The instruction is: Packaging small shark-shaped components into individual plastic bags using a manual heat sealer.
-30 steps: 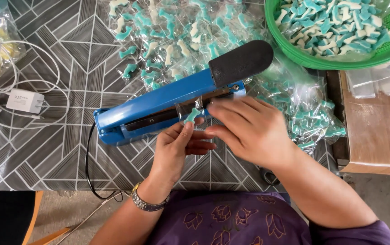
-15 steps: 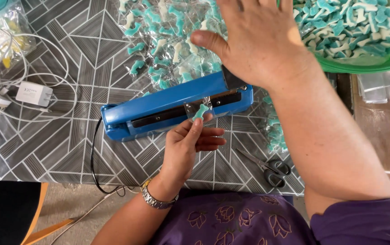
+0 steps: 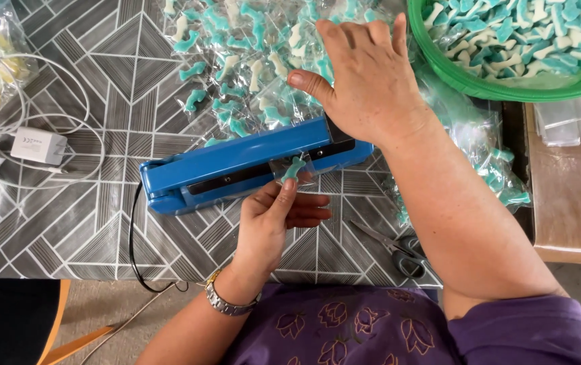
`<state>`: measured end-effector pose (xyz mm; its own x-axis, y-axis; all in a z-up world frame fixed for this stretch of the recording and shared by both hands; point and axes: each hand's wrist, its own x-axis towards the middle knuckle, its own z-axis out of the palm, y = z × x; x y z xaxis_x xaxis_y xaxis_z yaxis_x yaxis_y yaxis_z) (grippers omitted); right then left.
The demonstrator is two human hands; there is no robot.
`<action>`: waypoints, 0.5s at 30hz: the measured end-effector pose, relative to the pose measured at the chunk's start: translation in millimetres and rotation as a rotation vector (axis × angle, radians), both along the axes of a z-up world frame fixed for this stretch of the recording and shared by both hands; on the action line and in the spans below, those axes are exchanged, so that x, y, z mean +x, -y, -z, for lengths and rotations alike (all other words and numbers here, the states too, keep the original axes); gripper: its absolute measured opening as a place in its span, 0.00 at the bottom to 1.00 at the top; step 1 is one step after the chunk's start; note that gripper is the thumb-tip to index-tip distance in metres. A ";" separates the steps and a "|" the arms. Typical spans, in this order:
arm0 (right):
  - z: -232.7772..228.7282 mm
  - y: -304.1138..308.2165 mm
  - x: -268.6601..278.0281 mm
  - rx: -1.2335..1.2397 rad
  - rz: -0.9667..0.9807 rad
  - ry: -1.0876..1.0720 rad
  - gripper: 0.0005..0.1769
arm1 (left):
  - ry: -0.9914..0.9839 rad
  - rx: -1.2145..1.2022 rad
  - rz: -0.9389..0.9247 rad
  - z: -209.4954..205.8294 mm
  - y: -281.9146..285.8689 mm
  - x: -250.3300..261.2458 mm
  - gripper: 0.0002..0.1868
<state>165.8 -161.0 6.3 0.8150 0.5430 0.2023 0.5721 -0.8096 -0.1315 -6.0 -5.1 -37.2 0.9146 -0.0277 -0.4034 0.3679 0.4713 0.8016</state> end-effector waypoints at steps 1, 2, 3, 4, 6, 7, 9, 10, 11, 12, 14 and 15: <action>3.6 -0.9 1.0 0.000 0.003 -0.003 0.44 | -0.003 0.000 0.003 -1.6 -0.1 -0.3 0.33; 6.9 -1.9 1.7 -0.005 0.014 -0.062 0.43 | 0.001 0.005 -0.005 -3.6 -0.2 -0.9 0.32; 8.3 -2.9 4.3 -0.010 0.025 -0.113 0.42 | 0.012 0.008 -0.012 -5.9 -0.4 0.7 0.32; 10.2 -1.4 4.9 -0.011 0.029 -0.108 0.42 | 0.016 0.008 -0.008 -2.8 -0.5 1.0 0.32; 15.6 0.0 5.5 -0.002 0.039 -0.120 0.41 | 0.035 -0.028 -0.005 3.9 -1.3 -0.4 0.27; 17.5 1.1 6.1 -0.004 0.039 -0.124 0.41 | 0.031 -0.029 -0.006 4.4 -1.2 -0.9 0.27; 19.6 2.1 9.0 -0.006 0.041 -0.125 0.42 | 0.052 0.016 0.005 4.7 -2.2 -0.5 0.27; 11.6 1.2 7.6 -0.007 0.039 -0.123 0.42 | 0.054 0.015 0.003 5.8 -2.4 -0.3 0.27; 4.1 0.2 5.7 -0.024 0.025 -0.127 0.42 | 0.050 0.008 0.003 7.1 -2.5 -0.8 0.24; -3.5 -0.8 3.7 -0.040 0.012 -0.131 0.42 | 0.047 0.002 0.003 8.3 -2.6 -1.3 0.22; -8.5 2.3 1.6 -0.017 -0.011 -0.076 0.41 | 0.035 0.005 0.010 2.2 -4.0 -1.2 0.23; -11.4 3.8 0.8 0.009 -0.028 -0.019 0.41 | 0.026 0.009 0.022 -1.1 -5.0 -0.7 0.24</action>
